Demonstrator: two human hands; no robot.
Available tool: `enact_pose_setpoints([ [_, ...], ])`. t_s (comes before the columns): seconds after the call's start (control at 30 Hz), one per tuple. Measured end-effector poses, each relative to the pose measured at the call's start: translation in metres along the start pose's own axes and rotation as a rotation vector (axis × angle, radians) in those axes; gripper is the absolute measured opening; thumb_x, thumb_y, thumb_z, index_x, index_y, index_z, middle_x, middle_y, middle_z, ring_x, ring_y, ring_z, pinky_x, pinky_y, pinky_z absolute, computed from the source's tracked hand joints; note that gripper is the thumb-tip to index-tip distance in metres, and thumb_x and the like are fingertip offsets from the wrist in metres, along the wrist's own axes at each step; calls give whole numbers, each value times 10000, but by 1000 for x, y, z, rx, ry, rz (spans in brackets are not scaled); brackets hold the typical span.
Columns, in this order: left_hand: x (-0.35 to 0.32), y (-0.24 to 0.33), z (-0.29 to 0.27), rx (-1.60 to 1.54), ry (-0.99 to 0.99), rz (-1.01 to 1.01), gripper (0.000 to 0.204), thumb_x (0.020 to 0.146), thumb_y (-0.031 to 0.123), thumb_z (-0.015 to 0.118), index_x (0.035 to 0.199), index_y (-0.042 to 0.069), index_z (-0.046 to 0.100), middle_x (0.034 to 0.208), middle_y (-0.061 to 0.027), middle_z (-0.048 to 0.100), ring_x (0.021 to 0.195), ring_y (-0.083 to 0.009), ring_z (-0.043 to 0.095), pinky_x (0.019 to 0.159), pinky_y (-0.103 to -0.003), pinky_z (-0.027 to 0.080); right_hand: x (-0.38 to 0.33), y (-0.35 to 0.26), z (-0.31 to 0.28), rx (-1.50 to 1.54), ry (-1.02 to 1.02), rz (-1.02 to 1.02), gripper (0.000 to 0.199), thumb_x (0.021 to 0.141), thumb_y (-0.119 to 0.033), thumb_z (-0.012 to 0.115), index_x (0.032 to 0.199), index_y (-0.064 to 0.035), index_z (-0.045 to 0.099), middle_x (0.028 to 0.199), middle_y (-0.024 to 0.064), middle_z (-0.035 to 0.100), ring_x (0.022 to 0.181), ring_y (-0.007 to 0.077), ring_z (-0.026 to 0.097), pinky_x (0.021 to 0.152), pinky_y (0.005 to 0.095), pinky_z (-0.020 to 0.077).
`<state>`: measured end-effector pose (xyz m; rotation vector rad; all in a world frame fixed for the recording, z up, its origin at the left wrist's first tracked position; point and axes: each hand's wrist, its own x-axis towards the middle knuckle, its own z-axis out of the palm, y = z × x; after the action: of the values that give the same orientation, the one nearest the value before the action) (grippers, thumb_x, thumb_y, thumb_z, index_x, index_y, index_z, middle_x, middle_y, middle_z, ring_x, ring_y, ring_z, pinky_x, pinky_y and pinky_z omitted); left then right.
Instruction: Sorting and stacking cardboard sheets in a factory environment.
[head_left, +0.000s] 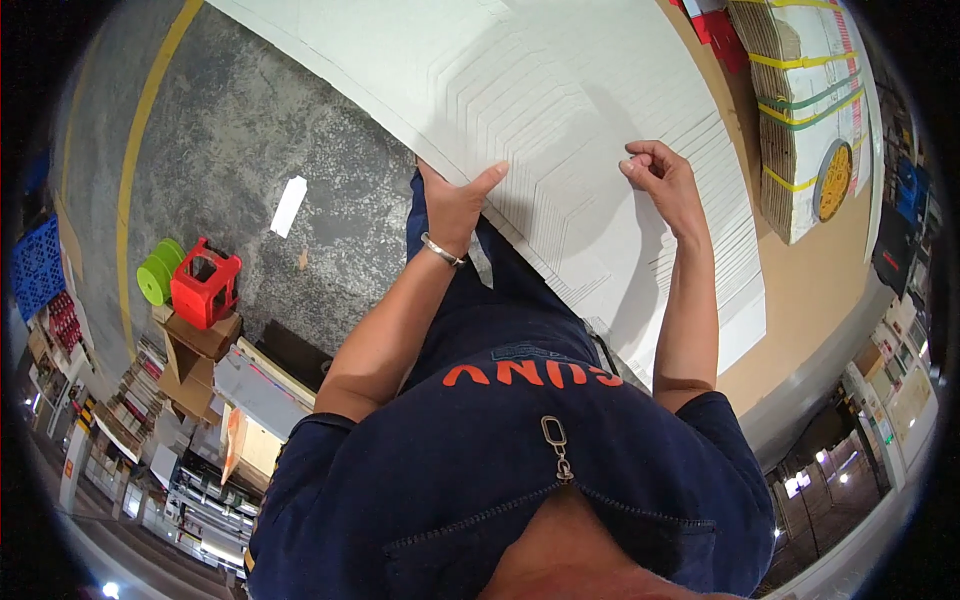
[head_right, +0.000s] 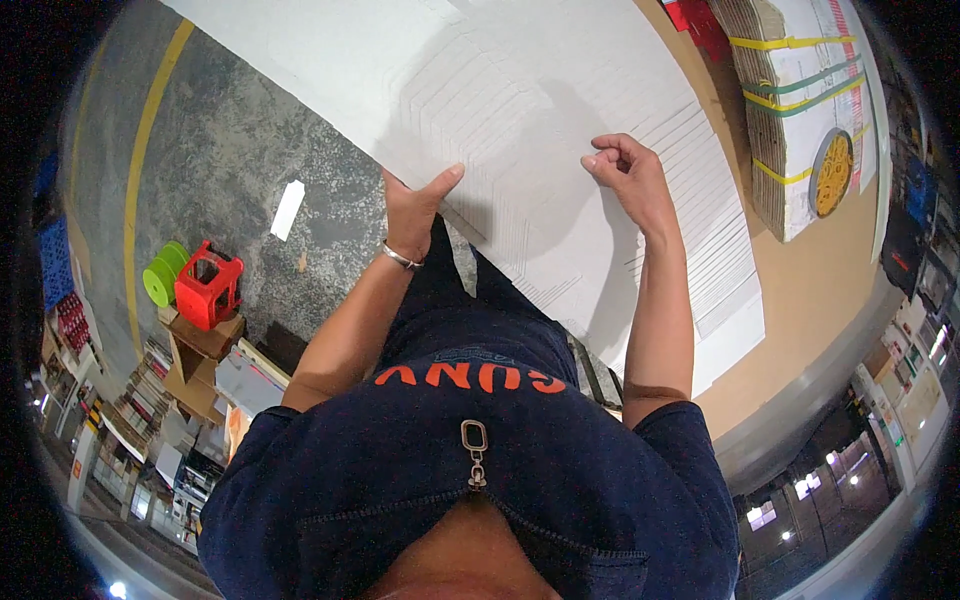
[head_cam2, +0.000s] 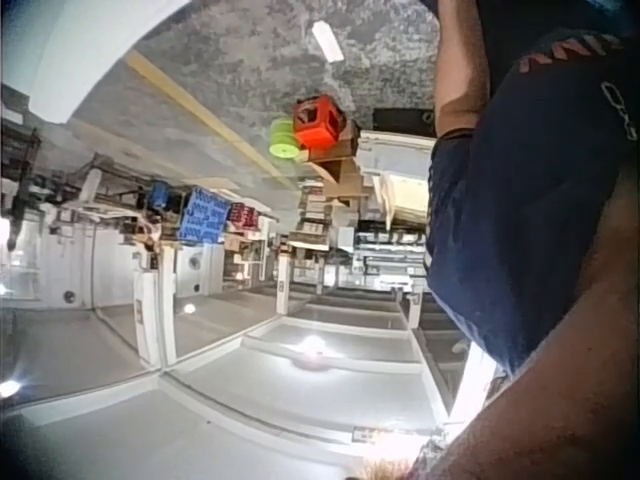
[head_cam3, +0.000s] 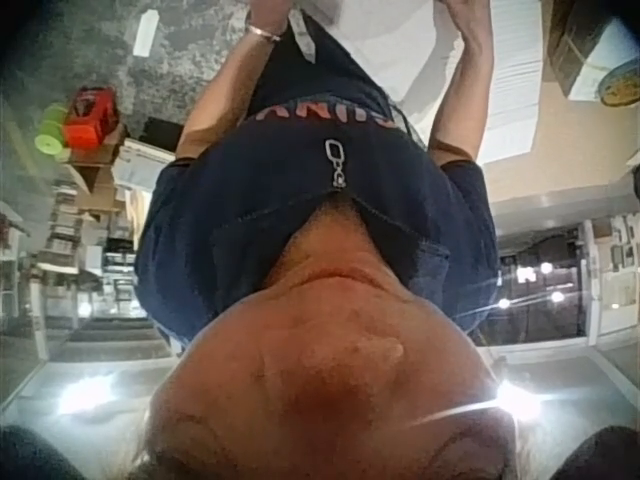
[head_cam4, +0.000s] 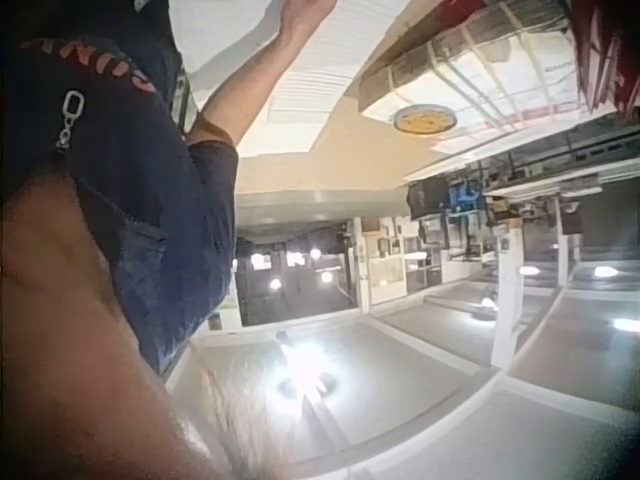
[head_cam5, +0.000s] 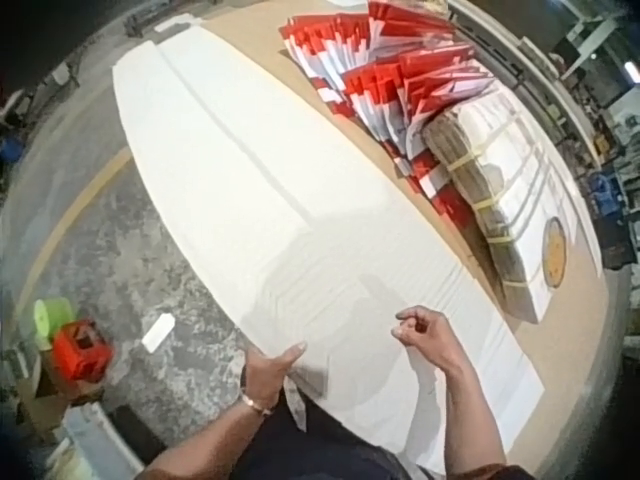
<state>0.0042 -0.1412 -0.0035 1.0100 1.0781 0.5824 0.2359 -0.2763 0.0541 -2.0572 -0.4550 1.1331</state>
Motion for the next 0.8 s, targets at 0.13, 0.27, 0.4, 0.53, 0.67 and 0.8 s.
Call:
enact_pose_setpoints([
  [0.13, 0, 2, 2, -25, 3, -15, 781, 642, 82, 799, 1244, -18, 311, 1171, -121, 445, 1065, -200, 459, 918, -320, 401, 1, 6, -2, 2, -25, 3, 256, 787, -110, 707, 986, 20, 613, 705, -35, 541, 641, 49, 476, 603, 201, 404],
  [0.27, 3, -4, -1, -19, -18, -6, 751, 641, 73, 791, 1232, -15, 335, 1141, -117, 476, 1029, -201, 490, 890, -321, 419, 3, 9, -4, 56, -64, 8, 271, 803, -127, 706, 1014, 1, 593, 685, -55, 521, 614, 32, 447, 561, 181, 367],
  [0.4, 1, 8, 4, -22, -11, -35, 724, 639, 78, 787, 1214, -17, 357, 1122, -117, 495, 1011, -207, 506, 878, -327, 428, 2, 10, -5, 73, -92, 7, 281, 797, -122, 709, 1011, 5, 578, 671, -60, 497, 601, 27, 427, 541, 176, 341],
  [0.53, 1, 4, 4, -28, 5, -11, 721, 640, 92, 786, 1212, -17, 359, 1124, -121, 498, 1019, -211, 511, 880, -328, 430, 1, 9, -6, 63, -88, 14, 286, 790, -121, 715, 1008, 3, 578, 674, -60, 498, 602, 27, 429, 541, 175, 342],
  [0.67, 3, 6, 2, -10, -57, 6, 744, 640, 97, 793, 1221, -16, 342, 1135, -121, 487, 1040, -213, 503, 892, -326, 427, 0, 15, -4, 76, -59, -23, 318, 787, -120, 718, 1041, 9, 578, 686, -51, 521, 609, 34, 446, 544, 180, 355],
  [0.8, -1, 0, 0, 8, -36, 9, 740, 641, 97, 797, 1215, -19, 344, 1136, -121, 483, 1036, -213, 503, 891, -330, 429, -6, 9, -2, -5, 10, 0, 370, 787, -123, 719, 1089, 25, 565, 712, -27, 555, 631, 45, 478, 565, 192, 383],
])
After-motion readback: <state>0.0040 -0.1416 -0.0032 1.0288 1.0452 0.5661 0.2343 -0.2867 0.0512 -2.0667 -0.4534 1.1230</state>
